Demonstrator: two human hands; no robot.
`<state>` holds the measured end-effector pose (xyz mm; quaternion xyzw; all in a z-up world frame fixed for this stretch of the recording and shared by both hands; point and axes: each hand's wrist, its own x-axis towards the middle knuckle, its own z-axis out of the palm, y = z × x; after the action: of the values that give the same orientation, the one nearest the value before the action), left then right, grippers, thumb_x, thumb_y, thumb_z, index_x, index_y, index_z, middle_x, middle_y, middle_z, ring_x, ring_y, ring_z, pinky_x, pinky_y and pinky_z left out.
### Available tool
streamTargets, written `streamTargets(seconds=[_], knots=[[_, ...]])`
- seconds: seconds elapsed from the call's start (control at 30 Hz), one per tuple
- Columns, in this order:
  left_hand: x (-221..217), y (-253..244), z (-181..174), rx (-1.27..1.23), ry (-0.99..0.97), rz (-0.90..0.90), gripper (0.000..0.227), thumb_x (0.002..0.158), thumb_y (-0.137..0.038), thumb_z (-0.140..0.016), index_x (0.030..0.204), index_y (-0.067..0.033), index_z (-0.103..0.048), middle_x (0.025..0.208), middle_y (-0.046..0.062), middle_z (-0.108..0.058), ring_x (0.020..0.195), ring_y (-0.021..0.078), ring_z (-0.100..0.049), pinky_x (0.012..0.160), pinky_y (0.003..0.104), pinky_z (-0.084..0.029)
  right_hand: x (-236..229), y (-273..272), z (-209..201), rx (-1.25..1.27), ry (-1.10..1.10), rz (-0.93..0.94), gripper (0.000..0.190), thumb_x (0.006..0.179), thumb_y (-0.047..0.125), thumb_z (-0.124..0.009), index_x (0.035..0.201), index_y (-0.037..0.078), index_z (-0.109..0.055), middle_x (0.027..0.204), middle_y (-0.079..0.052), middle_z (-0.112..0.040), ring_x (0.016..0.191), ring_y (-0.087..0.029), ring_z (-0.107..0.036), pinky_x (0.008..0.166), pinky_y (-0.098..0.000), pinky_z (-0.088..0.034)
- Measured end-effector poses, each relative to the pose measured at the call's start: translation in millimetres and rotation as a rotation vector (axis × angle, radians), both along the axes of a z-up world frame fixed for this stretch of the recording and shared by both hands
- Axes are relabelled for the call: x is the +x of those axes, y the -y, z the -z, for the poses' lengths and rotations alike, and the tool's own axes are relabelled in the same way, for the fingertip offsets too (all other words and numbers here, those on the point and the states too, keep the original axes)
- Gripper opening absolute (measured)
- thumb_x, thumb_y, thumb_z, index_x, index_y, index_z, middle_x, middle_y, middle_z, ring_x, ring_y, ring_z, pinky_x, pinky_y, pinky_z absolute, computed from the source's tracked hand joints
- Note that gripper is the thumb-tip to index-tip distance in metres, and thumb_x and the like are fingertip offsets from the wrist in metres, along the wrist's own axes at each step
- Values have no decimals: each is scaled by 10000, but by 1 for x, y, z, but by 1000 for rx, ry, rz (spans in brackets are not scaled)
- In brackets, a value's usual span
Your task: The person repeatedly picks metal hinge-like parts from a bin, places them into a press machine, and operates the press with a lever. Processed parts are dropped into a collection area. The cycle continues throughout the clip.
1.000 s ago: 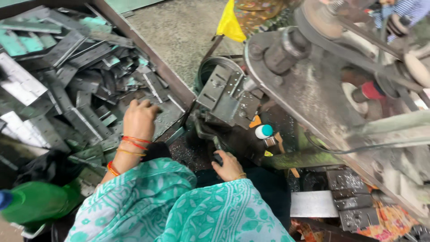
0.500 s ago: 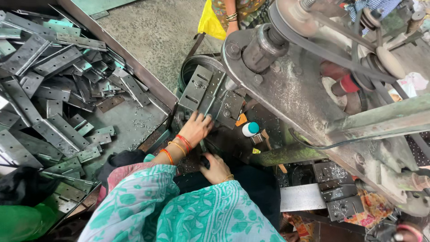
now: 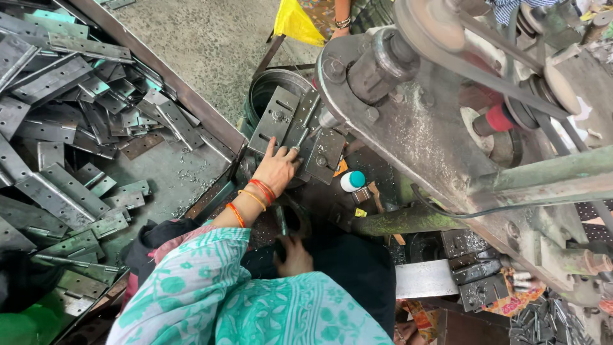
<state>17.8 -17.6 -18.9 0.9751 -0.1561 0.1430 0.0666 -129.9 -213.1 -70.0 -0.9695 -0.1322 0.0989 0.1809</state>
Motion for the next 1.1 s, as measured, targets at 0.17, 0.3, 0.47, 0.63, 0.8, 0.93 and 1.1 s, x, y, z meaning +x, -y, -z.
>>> streamTargets(seconds=[0.17,0.3,0.47,0.63,0.8,0.93,1.1], knots=[[-6,4,-5,12,120,-109,397,906,-253,-525,1228,-115,-712,1315,77,-609,1327,319,-478,1151,677,-202,-6,10,25,148,9,-49,524,814,252,-757,1316,238,-607,1406,-147,-560,1106,-431,-652,888,-498,-560],[-10,2,-10,36,13,-174,328,957,-259,-509,1091,-126,-777,1287,52,-643,1362,354,-450,1153,721,-184,2,7,5,83,-44,-48,537,804,244,-778,1308,201,-599,1387,-176,-544,1105,-447,-627,906,-499,-537],[-5,8,-12,-14,5,-227,303,937,-251,-528,1011,-151,-804,1218,38,-676,1350,357,-448,1157,731,-173,34,7,-52,110,-8,-205,421,835,244,-748,1237,161,-656,1180,-167,-684,1065,-406,-678,888,-461,-564],[18,14,-15,-45,9,-266,298,959,-253,-530,1001,-151,-808,1198,65,-679,1323,369,-454,1145,738,-191,44,-4,-63,5,-39,-146,411,806,220,-751,1198,128,-673,1119,-191,-685,1008,-411,-673,838,-478,-553],[22,12,-4,3,62,-248,303,919,-242,-535,1036,-144,-796,1247,83,-660,1313,378,-454,1107,730,-223,13,-2,-31,268,61,-95,391,808,207,-741,1188,128,-700,1126,-152,-711,1046,-381,-698,887,-448,-565],[12,12,1,-16,150,-243,326,941,-242,-526,1102,-120,-783,1254,75,-655,1316,371,-460,1114,717,-233,12,2,-29,137,-11,-72,452,793,212,-764,1221,106,-659,1183,-173,-664,1064,-410,-648,866,-467,-546],[10,8,-4,-30,89,-250,299,942,-229,-535,1063,-129,-789,1255,58,-654,1338,369,-455,1135,709,-232,33,-2,-57,118,-15,-207,469,777,224,-767,1217,106,-655,1109,-184,-681,1038,-395,-670,884,-455,-555]])
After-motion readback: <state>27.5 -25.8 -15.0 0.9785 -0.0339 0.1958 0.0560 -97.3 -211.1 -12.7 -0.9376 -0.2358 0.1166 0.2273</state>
